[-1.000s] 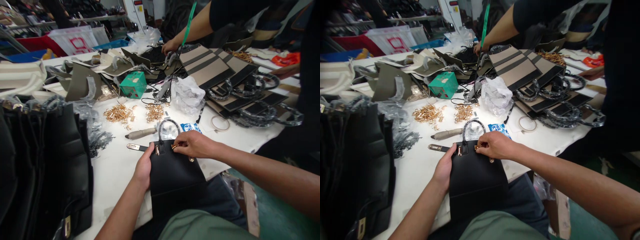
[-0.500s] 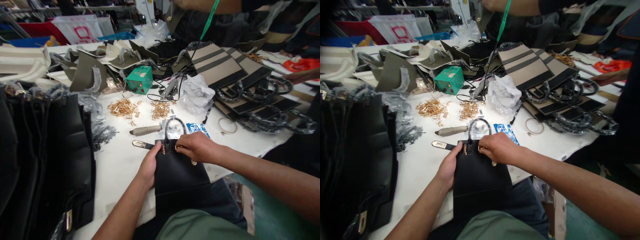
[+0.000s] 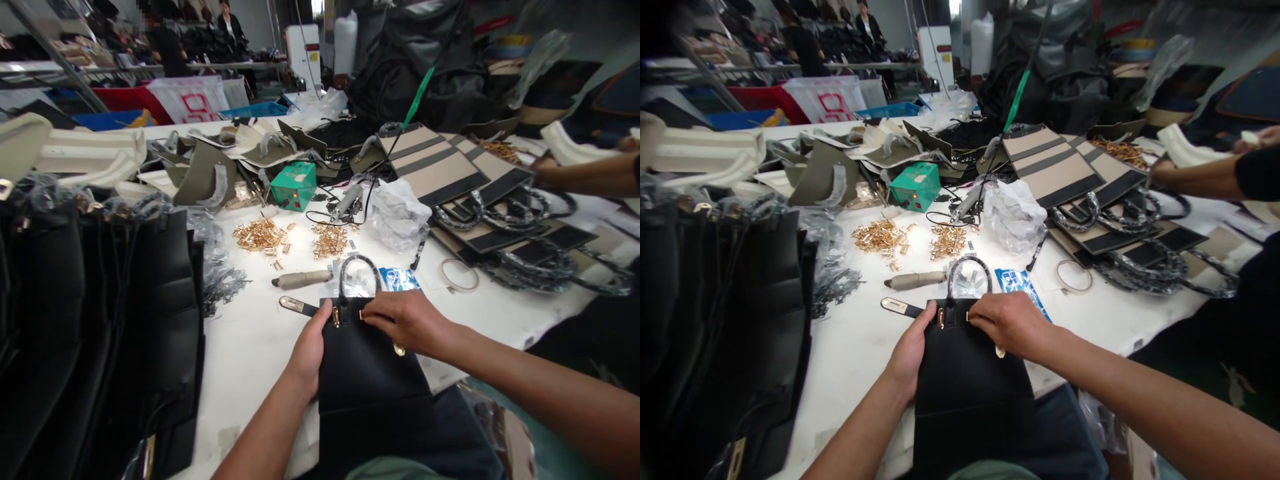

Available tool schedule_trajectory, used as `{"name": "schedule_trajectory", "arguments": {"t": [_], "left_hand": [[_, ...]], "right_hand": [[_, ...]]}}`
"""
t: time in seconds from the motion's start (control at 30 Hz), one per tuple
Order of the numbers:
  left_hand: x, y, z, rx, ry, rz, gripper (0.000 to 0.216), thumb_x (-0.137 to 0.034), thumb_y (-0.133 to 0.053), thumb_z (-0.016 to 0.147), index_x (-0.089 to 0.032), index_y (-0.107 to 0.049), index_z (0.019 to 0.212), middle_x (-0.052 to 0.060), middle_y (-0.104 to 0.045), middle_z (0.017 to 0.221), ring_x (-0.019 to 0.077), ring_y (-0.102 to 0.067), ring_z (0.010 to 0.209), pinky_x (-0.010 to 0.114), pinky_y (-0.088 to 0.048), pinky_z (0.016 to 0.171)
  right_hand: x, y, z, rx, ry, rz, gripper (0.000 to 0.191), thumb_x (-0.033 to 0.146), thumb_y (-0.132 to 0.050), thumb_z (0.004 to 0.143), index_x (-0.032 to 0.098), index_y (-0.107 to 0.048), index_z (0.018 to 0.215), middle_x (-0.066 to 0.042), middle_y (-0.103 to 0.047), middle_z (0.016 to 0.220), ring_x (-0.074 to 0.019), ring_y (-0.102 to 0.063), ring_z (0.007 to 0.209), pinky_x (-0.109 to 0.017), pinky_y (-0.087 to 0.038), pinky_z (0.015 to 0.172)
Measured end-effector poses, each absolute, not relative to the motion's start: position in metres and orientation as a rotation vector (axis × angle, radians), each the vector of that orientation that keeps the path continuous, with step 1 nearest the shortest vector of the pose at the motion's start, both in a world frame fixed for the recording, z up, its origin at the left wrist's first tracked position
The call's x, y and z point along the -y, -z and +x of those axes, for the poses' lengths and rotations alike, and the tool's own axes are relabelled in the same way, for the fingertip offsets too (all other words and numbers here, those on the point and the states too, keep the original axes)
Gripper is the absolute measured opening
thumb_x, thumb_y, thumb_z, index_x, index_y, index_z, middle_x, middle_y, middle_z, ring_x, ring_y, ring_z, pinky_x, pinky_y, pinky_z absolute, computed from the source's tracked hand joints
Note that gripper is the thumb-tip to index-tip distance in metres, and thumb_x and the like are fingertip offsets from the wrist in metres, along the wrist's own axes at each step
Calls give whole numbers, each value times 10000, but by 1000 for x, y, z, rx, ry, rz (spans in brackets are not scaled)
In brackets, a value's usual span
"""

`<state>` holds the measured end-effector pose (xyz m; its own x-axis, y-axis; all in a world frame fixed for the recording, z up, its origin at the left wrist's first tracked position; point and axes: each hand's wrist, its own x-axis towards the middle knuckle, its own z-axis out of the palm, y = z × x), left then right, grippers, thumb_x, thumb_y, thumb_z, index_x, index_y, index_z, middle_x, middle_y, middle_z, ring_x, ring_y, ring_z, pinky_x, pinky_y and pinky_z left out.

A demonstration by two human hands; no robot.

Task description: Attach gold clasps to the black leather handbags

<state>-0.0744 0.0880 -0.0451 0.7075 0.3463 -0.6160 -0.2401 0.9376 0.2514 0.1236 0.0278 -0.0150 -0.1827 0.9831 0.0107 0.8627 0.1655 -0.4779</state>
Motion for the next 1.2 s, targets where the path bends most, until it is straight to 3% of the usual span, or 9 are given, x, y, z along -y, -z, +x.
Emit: {"name": "schedule_trajectory", "arguments": {"t": [0.37, 0.57, 0.7, 0.9, 1.07, 1.2], "left_hand": [[-86, 43, -79, -669, -344, 193, 549, -495, -646, 857, -81, -660, 1217, 149, -782, 870, 323, -751, 841, 460, -554, 885], [-80, 44, -86, -539, -402, 208, 578, -513, -641, 854, -66, -656, 1218, 172, -778, 911, 342, -745, 880, 479, -541, 909], [-78, 47, -88, -470, -405, 219, 580, -534, -647, 841, -63, -677, 1179, 177, -776, 895, 346, -746, 865, 482, -545, 896], [-78, 51, -83, -481, -527, 226, 556, -490, -671, 837, -54, -672, 1182, 171, -775, 917, 329, -745, 875, 443, -553, 888], [-79, 47, -85, -538, -582, 281, 500, -429, -673, 846, -25, -687, 1140, 175, -775, 870, 321, -744, 888, 406, -551, 894], [-83, 45, -87, -603, -543, 225, 486, -424, -688, 832, -71, -680, 1167, 153, -780, 879, 320, -749, 852, 434, -561, 880]], "right_hand": [[-33, 10, 113, 2020, -646, -1839, 132, 292, -601, 889, 273, -719, 946, -7, -748, 892, -189, -679, 821, -283, -453, 736], [-21, -12, 111, 1819, -916, -1824, 309, 271, -659, 790, 267, -704, 1096, 1, -710, 819, -179, -656, 694, -278, -481, 653], [-22, -35, 109, 1718, -1128, -1827, 277, 297, -642, 799, 239, -714, 1060, -6, -708, 796, -158, -625, 569, -265, -472, 546], [-51, -63, 87, 1909, -688, -1723, 181, 302, -621, 844, 229, -743, 954, -13, -738, 840, -188, -663, 784, -283, -480, 734], [-113, -59, 39, 2111, -435, -1748, 207, 314, -588, 862, 247, -752, 969, -7, -751, 898, -170, -658, 803, -258, -451, 715], [-173, -38, 10, 2200, -433, -1872, 245, 330, -613, 831, 273, -757, 1021, -14, -763, 979, -197, -671, 884, -271, -436, 734]]}}
